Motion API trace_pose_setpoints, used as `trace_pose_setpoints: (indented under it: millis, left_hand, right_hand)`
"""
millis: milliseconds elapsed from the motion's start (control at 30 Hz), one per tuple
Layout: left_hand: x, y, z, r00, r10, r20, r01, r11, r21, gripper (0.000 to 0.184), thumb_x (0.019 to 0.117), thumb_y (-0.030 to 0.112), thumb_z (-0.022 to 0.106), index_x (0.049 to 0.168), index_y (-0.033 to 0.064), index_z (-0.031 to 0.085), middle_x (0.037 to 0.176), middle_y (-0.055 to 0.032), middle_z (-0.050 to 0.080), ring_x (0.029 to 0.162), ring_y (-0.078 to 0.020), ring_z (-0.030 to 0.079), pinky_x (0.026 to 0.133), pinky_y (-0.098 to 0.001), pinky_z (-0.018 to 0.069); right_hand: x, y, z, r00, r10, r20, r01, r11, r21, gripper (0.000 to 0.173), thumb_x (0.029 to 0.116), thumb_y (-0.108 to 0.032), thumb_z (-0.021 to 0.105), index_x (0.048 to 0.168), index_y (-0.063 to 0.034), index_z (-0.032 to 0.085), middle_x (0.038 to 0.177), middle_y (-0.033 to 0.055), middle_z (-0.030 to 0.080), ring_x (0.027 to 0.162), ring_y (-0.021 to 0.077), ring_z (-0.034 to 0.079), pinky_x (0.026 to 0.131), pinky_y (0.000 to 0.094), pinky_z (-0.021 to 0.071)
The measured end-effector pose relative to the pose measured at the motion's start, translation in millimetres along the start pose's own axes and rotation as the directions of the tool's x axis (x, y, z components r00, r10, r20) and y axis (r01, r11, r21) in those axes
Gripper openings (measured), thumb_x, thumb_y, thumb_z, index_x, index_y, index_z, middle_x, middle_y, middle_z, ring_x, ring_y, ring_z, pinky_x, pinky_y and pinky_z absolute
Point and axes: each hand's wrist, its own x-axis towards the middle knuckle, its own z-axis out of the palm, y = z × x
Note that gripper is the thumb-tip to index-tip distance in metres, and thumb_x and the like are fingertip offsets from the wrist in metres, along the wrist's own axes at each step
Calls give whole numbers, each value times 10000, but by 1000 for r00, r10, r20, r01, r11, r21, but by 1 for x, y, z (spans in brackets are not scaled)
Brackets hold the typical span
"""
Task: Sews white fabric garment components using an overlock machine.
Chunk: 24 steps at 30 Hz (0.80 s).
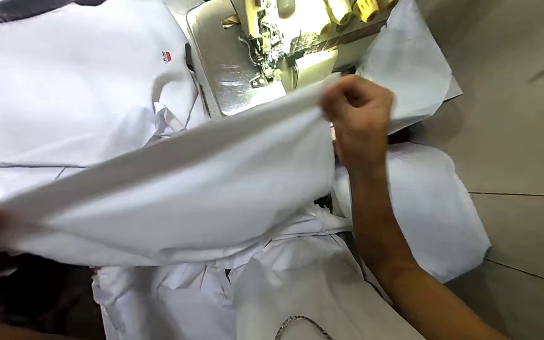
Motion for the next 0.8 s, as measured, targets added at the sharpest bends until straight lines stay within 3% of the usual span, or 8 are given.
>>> trace_pose_setpoints:
  millis: [100, 167, 300, 400, 467, 567, 667, 800]
  left_hand:
    - [80, -13, 39, 991, 92, 95, -115, 952, 282, 307, 1022, 131, 596, 1098, -166, 609, 986, -241, 654, 836, -150, 603, 835, -354, 520]
    - [111, -56, 54, 967, 203, 152, -247, 890, 384, 358, 1037, 303, 602, 1169, -28, 640, 1012, -234, 671, 838, -293, 654, 786, -520, 537]
    - [128, -21, 101, 929, 344, 139, -370, 826, 426, 423, 1036, 323, 557, 1330, 20, 587, 1272, -267, 602, 1166, -476, 574, 970, -656, 440]
    - [115, 49, 154, 842, 519, 147, -539, 797, 272, 401, 1050, 316, 546, 1327, 33, 611, 1352, -224, 579, 1280, -363, 548, 1071, -511, 443]
    - [102, 89, 189, 748, 644, 160, -662, 739, 123, 342, 1045, 281, 553, 1262, 34, 646, 1298, -170, 612, 1234, -274, 570, 1047, -425, 456]
    - [99, 135, 234, 682, 684, 258, -684, 722, -106, 388, 1064, 280, 532, 1317, -7, 596, 1297, -160, 625, 1219, -220, 595, 1058, -375, 470]
    - [103, 151, 264, 700, 660, 273, -612, 751, -248, 344, 1062, 301, 539, 1242, 28, 645, 1150, -87, 681, 1055, -114, 646, 941, -277, 528]
    - [99, 157, 270, 779, 585, 225, -540, 808, -234, 212, 986, 263, 678, 1084, 76, 697, 958, -8, 693, 844, -12, 623, 754, -169, 503]
  right_hand:
    - [24, 48, 23, 999, -8, -51, 6, 999, -36, 47, 922, -45, 729, 921, 0, 719, 802, 25, 721, 700, 69, 682, 664, 251, 596]
    - [29, 64, 32, 998, -40, -50, 37, 997, -72, 65, 914, -51, 749, 912, 11, 731, 799, 52, 723, 693, 81, 681, 654, 248, 591]
    - [30, 65, 34, 998, -55, -31, 51, 993, -109, 55, 916, -45, 740, 917, 10, 740, 822, 50, 731, 711, 57, 680, 665, 225, 582]
    - [28, 62, 32, 997, -73, -16, 71, 991, -116, 48, 907, -23, 742, 927, 20, 742, 838, 55, 740, 727, 54, 692, 684, 222, 596]
    - [28, 61, 31, 998, -63, -5, 63, 995, -81, 49, 902, -10, 744, 926, 32, 738, 846, 63, 738, 737, 65, 695, 689, 228, 601]
    - [26, 55, 29, 999, -38, 13, 39, 998, -44, 53, 902, -16, 743, 932, 26, 736, 850, 55, 737, 748, 64, 694, 702, 227, 600]
    - [26, 53, 27, 999, -40, 35, 41, 999, -9, 61, 901, -5, 741, 947, 33, 728, 852, 55, 734, 750, 66, 688, 703, 231, 593]
    - [26, 54, 23, 999, -16, 37, 16, 1000, 18, 63, 895, 5, 746, 947, 33, 724, 859, 55, 732, 759, 69, 694, 712, 231, 601]
